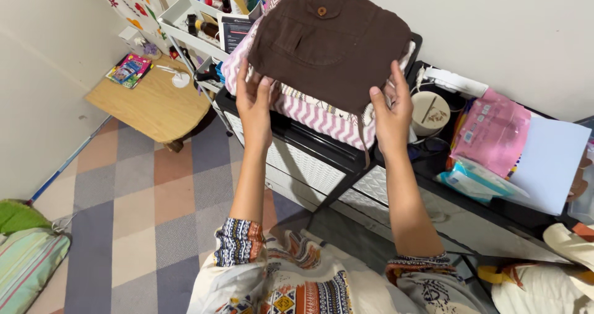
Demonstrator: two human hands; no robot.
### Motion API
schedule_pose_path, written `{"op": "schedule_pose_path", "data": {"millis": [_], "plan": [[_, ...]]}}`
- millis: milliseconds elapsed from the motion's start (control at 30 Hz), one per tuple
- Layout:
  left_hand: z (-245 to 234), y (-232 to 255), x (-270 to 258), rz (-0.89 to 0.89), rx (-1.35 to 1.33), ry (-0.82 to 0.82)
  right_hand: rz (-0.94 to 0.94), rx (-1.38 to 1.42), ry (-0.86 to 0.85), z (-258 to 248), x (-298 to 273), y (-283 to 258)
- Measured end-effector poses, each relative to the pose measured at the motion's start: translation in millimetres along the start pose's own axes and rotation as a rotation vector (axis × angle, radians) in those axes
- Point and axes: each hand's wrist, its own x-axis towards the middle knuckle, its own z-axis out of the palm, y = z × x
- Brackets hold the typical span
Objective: The person takes items out of a cream-colored backpack, including a foil pack, a wallet, a pink packet, and folded clothing, and places them on top of a plastic drawer unit. They then fold and stack the clothing items, arranging them on the drawers.
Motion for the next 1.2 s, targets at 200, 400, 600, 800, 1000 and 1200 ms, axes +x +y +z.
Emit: {"op": "schedule_pose_path", "data": {"millis": [200,400,600,800,1000,1200], "plan": [[22.8,14.4,-74.4,-0.073,0.165,-0.058,0.057,0.109,-0.059,-43.4,-36.4,-9.2],[67.5,5.5,-161.2,-0.034,0.162,-0.126,0.133,0.138,-0.172,-113.6,-86.2,-41.4],[120.5,-9.3,-235.2,-0.04,0.148,-0.189,0.153,0.088,-0.197,-195.5,-131.8,-59.1],[164.4,-26.9,-291.2,-0.098,0.129,-0.274,0.18,0.054,-0.163,-267.9,-176.4,-66.8],[195.1,-49.2,-334.7,-0.197,0.083,-0.397,0.238,0.032,-0.045,-326.8,-224.7,-75.3],[226.9,-61.4,-385.7,-0.329,0.093,-0.536,0.3,0.002,0.11,-379.3,-278.8,-96.2]]}}
